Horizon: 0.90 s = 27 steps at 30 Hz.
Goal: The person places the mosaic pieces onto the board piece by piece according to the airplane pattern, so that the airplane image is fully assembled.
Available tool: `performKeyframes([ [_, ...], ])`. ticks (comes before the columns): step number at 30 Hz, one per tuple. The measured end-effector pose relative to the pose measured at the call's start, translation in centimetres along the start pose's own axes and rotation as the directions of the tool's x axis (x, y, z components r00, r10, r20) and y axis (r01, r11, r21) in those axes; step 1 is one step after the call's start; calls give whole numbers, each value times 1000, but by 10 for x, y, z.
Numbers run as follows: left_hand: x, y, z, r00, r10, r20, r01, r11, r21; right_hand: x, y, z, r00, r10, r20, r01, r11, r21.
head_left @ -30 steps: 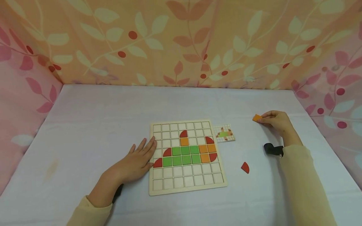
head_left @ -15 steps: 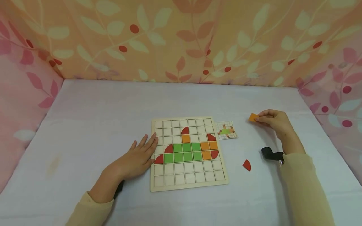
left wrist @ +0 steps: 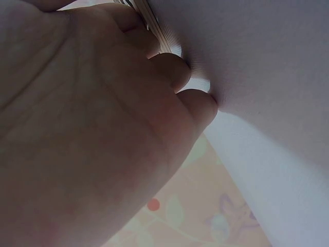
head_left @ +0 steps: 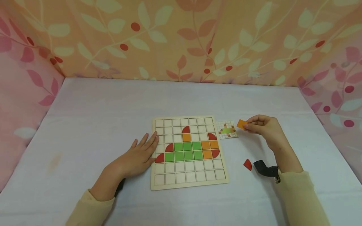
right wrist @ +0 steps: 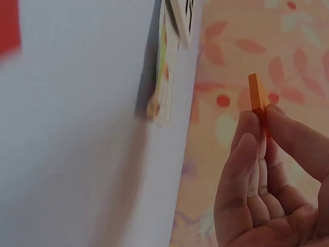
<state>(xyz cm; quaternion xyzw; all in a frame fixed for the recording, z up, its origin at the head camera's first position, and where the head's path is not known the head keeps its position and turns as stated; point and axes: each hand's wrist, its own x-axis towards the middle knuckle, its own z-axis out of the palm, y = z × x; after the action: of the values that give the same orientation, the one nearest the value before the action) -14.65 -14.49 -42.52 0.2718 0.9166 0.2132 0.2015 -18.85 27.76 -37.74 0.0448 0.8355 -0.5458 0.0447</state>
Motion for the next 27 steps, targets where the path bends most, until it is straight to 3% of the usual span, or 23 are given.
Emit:
performKeyframes([
  [5,1,-1,1,1000,-4,1,4,1000,13,-11,-6,24,999,-7,49,11,998,-67],
  [15,2,-1,1,1000,2,4,-2,1000,21,-32,-17,73,977,48,209,-34,997,-73],
  [20,1,-1,0,1000,0,8,0,1000,19,-40,-18,96,956,61,286,-31,994,-108],
  [27,0,0,-1,1000,-3,11,3,1000,13,-50,-21,122,911,53,409,-25,997,-75],
])
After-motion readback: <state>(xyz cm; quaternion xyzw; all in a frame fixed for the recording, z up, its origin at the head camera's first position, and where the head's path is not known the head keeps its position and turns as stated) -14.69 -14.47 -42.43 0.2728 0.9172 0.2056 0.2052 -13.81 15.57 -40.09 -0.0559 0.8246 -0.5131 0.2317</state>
